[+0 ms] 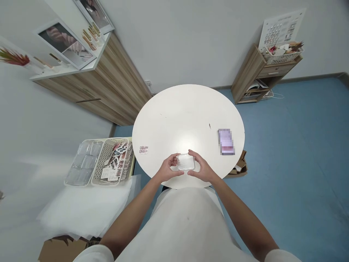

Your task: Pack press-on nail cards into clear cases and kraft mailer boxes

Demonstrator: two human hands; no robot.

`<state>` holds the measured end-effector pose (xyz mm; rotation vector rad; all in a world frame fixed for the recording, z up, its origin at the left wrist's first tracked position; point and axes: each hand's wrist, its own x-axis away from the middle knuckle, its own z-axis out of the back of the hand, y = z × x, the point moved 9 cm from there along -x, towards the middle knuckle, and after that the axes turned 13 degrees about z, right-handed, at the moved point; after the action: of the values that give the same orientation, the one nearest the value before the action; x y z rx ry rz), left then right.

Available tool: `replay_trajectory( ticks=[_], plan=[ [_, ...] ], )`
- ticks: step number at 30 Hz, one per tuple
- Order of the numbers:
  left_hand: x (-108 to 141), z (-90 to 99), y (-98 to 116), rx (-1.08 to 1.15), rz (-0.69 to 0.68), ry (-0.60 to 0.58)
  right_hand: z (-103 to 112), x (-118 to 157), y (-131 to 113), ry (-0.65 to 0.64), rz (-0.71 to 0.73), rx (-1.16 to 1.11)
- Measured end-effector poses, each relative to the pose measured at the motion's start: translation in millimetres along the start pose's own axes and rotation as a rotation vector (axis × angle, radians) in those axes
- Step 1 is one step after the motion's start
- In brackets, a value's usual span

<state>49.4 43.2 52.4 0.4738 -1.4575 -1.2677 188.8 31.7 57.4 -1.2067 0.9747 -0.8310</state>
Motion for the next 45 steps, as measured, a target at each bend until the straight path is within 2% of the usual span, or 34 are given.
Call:
replay_trajectory(
  ticks=[9, 18, 24, 29, 33, 38, 45],
  plan=[
    [2, -3.3, 4, 0.025, -0.010, -0.001, 1, 0, 0, 0.147, 0.080, -0.024],
    [9, -0.9, 9, 0.098, -0.016, -0.014, -2, -8, 4, 0.123, 0.102, -0.128],
    [11, -8.2, 4, 0.085, -0.028, 0.013, -1, -15, 6, 0.193, 0.081, -0.305],
    [6, -15.4, -7, 0.251, 0.068, -0.036, 4, -18, 11, 0.206, 0.024, -0.348],
    [4, -10.8, -21, 0.370, 0.178, -0.056, 9, -12, 16, 0.226, 0.002, -0.331],
    [3, -3.0, -37, 0.334, 0.276, 0.029, 9, -7, 22, 0.204, -0.026, -0.302],
    [0, -7.7, -36, 0.283, 0.275, 0.085, 7, -9, 31, 0.172, -0.193, -0.273]
  ],
)
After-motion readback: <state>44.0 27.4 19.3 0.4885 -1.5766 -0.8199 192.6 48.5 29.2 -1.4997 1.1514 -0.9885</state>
